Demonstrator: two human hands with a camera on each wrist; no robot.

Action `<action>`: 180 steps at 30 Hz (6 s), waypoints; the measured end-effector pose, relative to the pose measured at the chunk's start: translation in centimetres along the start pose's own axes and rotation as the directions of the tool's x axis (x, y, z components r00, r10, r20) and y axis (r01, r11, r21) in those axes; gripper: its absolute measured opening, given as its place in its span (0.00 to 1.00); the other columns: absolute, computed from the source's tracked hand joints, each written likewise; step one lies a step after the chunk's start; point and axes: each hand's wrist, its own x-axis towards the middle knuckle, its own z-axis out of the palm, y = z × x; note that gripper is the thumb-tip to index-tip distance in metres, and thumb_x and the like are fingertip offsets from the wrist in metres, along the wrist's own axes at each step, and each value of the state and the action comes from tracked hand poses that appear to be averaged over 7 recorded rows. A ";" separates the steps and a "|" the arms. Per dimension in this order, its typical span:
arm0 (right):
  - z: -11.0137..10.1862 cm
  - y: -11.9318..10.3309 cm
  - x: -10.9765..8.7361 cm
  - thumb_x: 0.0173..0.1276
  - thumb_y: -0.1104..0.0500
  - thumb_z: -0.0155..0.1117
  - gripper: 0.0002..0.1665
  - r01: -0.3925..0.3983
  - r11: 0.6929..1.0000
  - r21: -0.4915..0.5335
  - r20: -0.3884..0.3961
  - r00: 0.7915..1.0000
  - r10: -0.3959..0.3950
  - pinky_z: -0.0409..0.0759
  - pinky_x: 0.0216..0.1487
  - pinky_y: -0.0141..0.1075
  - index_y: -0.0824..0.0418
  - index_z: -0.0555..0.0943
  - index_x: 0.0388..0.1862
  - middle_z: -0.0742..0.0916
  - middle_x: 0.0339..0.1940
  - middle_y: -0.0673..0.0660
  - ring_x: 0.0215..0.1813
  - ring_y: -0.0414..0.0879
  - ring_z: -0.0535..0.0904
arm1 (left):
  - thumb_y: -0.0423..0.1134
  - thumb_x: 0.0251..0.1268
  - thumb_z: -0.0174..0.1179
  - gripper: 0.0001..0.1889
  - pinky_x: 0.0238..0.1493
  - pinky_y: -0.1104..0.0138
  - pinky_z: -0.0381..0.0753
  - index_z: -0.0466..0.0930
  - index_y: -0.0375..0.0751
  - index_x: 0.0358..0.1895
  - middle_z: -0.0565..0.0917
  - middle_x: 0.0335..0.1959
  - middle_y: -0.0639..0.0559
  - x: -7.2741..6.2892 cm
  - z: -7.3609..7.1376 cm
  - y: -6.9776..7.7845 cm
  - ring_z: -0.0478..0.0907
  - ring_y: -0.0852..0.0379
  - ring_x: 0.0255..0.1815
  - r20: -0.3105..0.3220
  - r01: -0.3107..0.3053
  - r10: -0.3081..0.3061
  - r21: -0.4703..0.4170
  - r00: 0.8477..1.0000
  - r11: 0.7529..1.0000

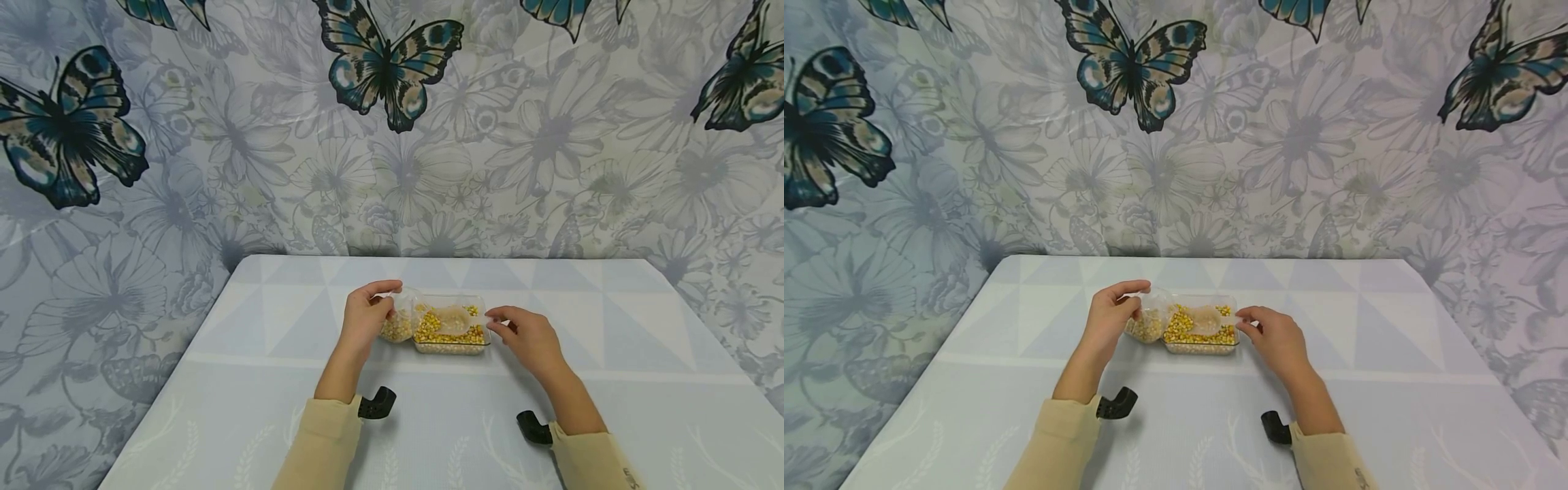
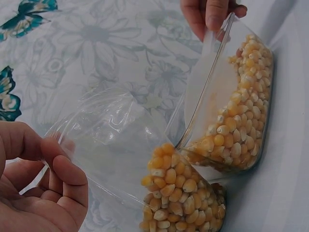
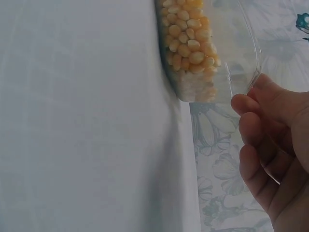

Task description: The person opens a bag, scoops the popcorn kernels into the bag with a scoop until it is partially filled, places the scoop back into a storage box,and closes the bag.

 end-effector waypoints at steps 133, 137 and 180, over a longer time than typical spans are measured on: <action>-2.9 -4.3 -2.9 0.68 0.59 0.68 0.13 0.019 0.904 0.428 -0.236 0.968 0.091 0.76 0.24 0.28 0.55 0.87 0.51 0.83 0.27 0.37 0.24 0.39 0.79 | 0.25 0.63 0.51 0.20 0.34 0.64 0.73 0.87 0.43 0.52 0.85 0.51 0.49 -3.0 -0.2 -1.2 0.71 0.58 0.26 -0.002 -0.048 0.048 -0.014 0.999 0.999; -2.9 -4.4 -3.0 0.68 0.59 0.68 0.14 0.045 0.911 0.409 -0.268 0.961 0.073 0.74 0.23 0.29 0.54 0.87 0.52 0.83 0.28 0.42 0.24 0.40 0.79 | 0.25 0.63 0.51 0.20 0.34 0.64 0.73 0.86 0.41 0.53 0.85 0.52 0.49 -3.0 -0.2 -1.2 0.71 0.58 0.26 0.003 -0.059 0.059 -0.009 0.998 0.998; -3.4 -5.3 -3.2 0.68 0.62 0.67 0.14 0.084 0.903 0.421 -0.317 0.946 0.059 0.72 0.21 0.28 0.55 0.87 0.52 0.83 0.20 0.54 0.23 0.39 0.77 | 0.26 0.64 0.51 0.19 0.32 0.64 0.71 0.86 0.42 0.53 0.85 0.52 0.49 -3.2 -0.1 -1.2 0.72 0.58 0.26 0.008 -0.067 0.067 -0.002 0.998 0.998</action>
